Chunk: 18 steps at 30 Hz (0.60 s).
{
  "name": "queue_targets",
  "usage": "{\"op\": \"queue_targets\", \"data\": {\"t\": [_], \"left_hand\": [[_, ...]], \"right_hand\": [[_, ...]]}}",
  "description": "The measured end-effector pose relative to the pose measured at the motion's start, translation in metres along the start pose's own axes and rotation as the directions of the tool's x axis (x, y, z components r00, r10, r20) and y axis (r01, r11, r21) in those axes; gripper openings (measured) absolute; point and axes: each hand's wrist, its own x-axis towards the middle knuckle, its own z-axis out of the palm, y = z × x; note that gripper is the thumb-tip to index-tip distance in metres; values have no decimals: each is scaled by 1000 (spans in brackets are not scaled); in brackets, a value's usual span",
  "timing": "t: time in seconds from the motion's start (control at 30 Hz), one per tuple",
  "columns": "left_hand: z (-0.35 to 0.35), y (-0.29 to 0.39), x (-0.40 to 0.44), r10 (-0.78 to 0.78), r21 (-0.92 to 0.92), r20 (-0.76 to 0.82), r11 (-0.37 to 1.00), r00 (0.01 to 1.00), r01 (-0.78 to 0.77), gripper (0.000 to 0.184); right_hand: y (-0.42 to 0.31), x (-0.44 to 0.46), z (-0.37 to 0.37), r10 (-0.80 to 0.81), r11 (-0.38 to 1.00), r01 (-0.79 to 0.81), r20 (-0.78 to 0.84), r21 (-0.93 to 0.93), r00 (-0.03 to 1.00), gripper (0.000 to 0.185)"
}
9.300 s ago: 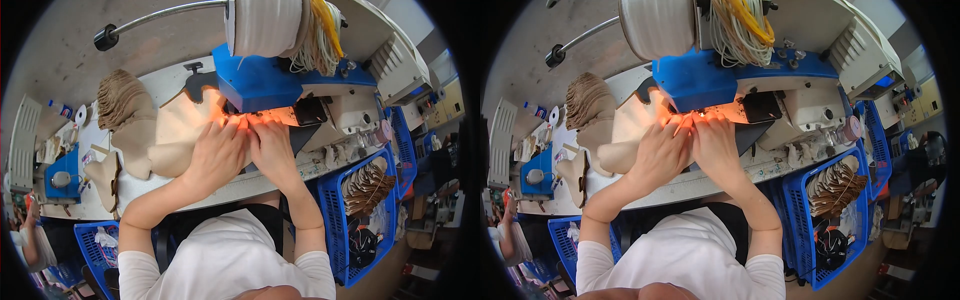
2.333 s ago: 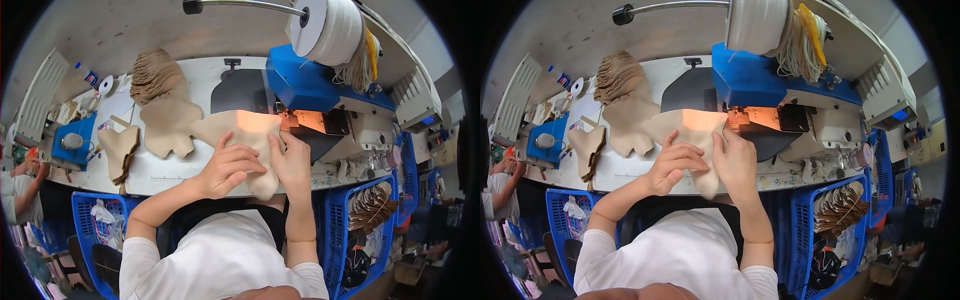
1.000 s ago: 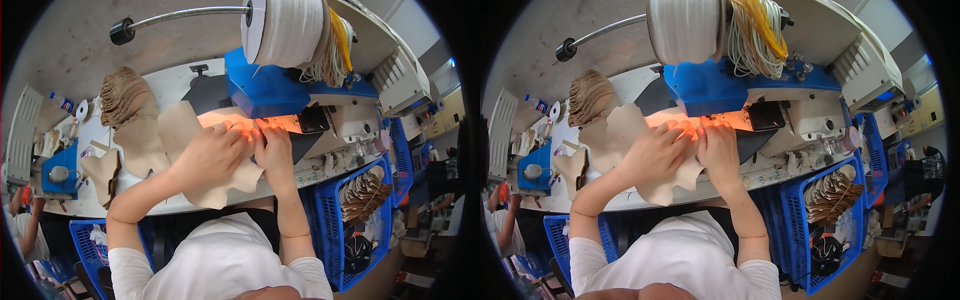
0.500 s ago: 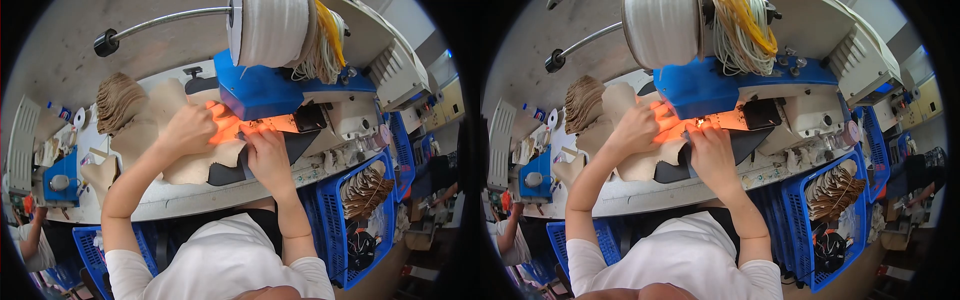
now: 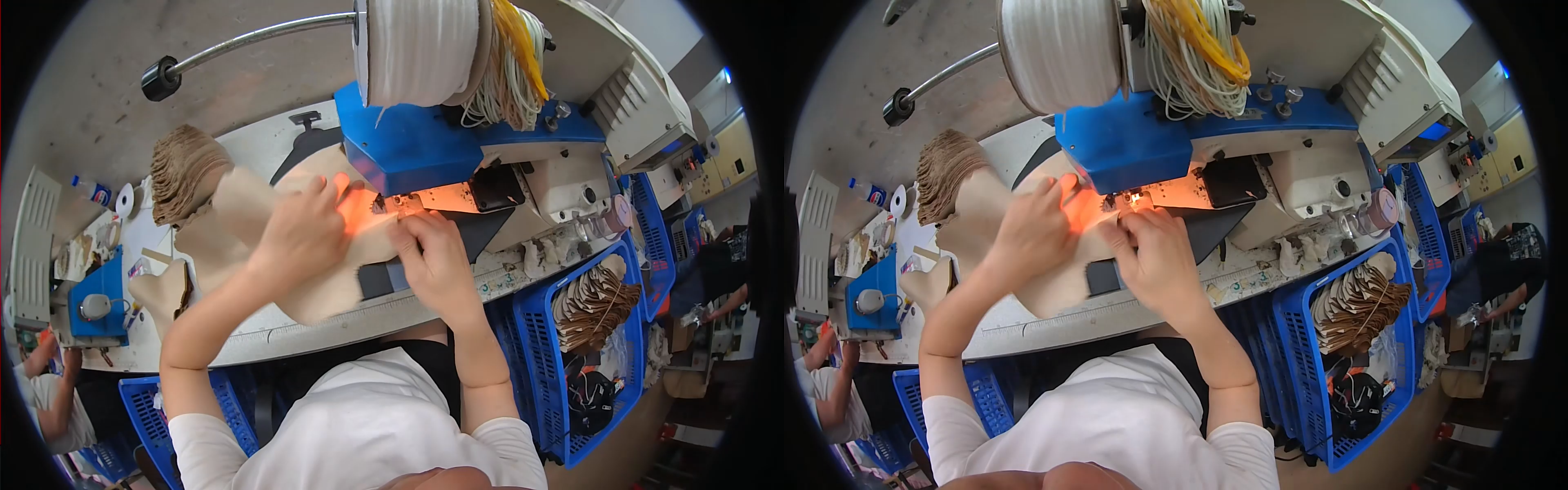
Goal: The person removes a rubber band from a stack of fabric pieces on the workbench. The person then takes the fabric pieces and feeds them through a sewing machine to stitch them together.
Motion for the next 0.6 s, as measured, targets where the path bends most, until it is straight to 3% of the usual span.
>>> {"op": "queue_targets", "data": {"t": [0.1,0.13,0.23,0.27,0.37,0.5,0.6], "left_hand": [[-7,24,-8,-27,37,52,999,998,25,42],[-6,27,-9,4,73,57,997,998,-8,43],[-13,47,-12,19,122,78,992,997,-29,39],[-10,55,-11,27,184,54,982,998,-37,31],[-11,75,-7,-50,260,144,965,988,11,35],[-3,80,-3,-50,250,31,967,998,41,23],[-1,85,1,-23,401,30,916,999,9,23]], "right_hand": [[3,-8,9,-134,972,121,-48,-201,990,20],[3,-8,6,-135,980,118,-97,-158,986,23],[7,-11,-9,-82,988,79,-20,-132,996,21],[3,-13,-16,-12,979,22,50,-202,999,19],[1,-13,-15,-79,988,73,-36,-136,996,18],[11,-9,-12,-81,987,77,-22,-138,997,16],[14,-7,-14,-61,991,62,13,-116,998,21]]}}
